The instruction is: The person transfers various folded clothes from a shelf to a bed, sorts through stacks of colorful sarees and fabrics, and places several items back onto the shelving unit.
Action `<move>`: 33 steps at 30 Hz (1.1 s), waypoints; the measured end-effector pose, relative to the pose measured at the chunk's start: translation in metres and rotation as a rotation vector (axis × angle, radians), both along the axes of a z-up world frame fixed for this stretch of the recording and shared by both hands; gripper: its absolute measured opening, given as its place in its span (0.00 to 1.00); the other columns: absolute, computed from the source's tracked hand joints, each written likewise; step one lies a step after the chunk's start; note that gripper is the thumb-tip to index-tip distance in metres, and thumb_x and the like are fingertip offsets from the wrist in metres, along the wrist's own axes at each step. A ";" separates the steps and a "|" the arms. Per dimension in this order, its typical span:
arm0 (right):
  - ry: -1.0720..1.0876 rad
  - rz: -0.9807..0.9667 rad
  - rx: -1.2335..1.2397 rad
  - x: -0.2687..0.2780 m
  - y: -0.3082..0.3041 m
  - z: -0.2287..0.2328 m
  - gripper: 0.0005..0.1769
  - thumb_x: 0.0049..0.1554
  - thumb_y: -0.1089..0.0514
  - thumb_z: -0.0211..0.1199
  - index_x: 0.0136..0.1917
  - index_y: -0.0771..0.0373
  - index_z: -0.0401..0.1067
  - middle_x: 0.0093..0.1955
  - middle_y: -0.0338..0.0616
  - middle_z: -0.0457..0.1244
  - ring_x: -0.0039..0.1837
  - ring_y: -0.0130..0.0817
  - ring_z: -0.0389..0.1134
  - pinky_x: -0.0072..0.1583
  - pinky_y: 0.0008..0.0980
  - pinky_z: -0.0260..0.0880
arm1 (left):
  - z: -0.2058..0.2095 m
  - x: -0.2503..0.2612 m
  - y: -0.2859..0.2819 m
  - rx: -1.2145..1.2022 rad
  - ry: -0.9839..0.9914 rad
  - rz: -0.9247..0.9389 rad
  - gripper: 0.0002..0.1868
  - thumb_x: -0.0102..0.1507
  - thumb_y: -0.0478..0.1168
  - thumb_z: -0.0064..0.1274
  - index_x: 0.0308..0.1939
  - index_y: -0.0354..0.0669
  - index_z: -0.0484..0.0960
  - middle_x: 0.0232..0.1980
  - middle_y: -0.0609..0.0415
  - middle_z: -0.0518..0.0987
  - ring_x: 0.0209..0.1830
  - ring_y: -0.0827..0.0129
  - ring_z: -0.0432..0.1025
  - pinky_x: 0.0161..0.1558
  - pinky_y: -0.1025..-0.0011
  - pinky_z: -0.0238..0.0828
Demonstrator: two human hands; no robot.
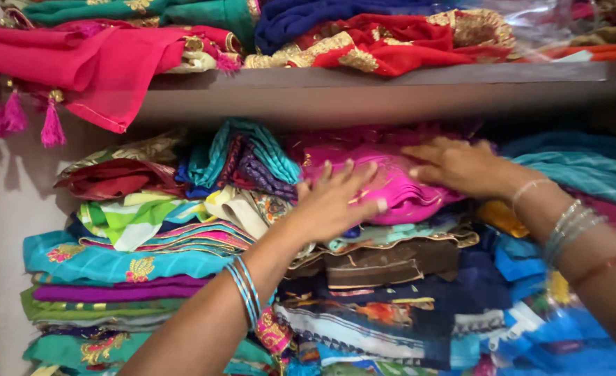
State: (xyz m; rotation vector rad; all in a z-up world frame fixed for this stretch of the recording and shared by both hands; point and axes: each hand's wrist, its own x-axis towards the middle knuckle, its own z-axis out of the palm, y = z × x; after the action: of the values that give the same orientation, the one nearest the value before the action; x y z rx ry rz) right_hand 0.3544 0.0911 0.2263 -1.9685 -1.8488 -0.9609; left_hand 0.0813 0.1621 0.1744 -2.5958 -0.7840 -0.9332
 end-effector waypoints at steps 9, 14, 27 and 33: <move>-0.069 0.045 0.269 -0.023 -0.006 -0.085 0.46 0.56 0.32 0.54 0.82 0.39 0.42 0.84 0.52 0.40 0.82 0.57 0.41 0.67 0.75 0.49 | -0.026 0.026 0.012 0.194 -0.057 0.166 0.38 0.67 0.59 0.44 0.79 0.65 0.51 0.82 0.42 0.47 0.80 0.32 0.41 0.70 0.27 0.35; -0.137 0.011 0.334 -0.037 -0.024 -0.103 0.45 0.56 0.36 0.56 0.80 0.49 0.47 0.83 0.53 0.42 0.81 0.58 0.45 0.65 0.73 0.52 | -0.041 0.021 -0.006 0.242 -0.146 0.149 0.41 0.64 0.57 0.51 0.79 0.58 0.54 0.80 0.38 0.49 0.80 0.34 0.42 0.70 0.29 0.35; 0.172 0.198 0.138 -0.122 -0.177 -0.278 0.51 0.46 0.49 0.71 0.80 0.42 0.53 0.81 0.46 0.47 0.78 0.48 0.53 0.65 0.66 0.53 | -0.216 -0.047 -0.159 0.014 -0.182 -0.307 0.45 0.61 0.50 0.57 0.79 0.46 0.55 0.82 0.39 0.47 0.82 0.40 0.38 0.69 0.30 0.34; 0.398 0.069 -0.038 -0.136 -0.244 -0.423 0.57 0.44 0.52 0.76 0.82 0.44 0.53 0.85 0.45 0.41 0.83 0.53 0.44 0.65 0.66 0.49 | -0.340 -0.049 -0.216 -0.203 -0.121 -0.414 0.46 0.60 0.45 0.58 0.79 0.46 0.55 0.84 0.41 0.46 0.83 0.42 0.36 0.68 0.30 0.32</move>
State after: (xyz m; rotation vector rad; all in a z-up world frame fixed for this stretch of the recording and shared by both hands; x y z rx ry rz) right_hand 0.2189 -0.1528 -0.1969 -1.9316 -1.7028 -0.4719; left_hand 0.0318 -0.0539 -0.1659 -2.9696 -0.3869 -1.1858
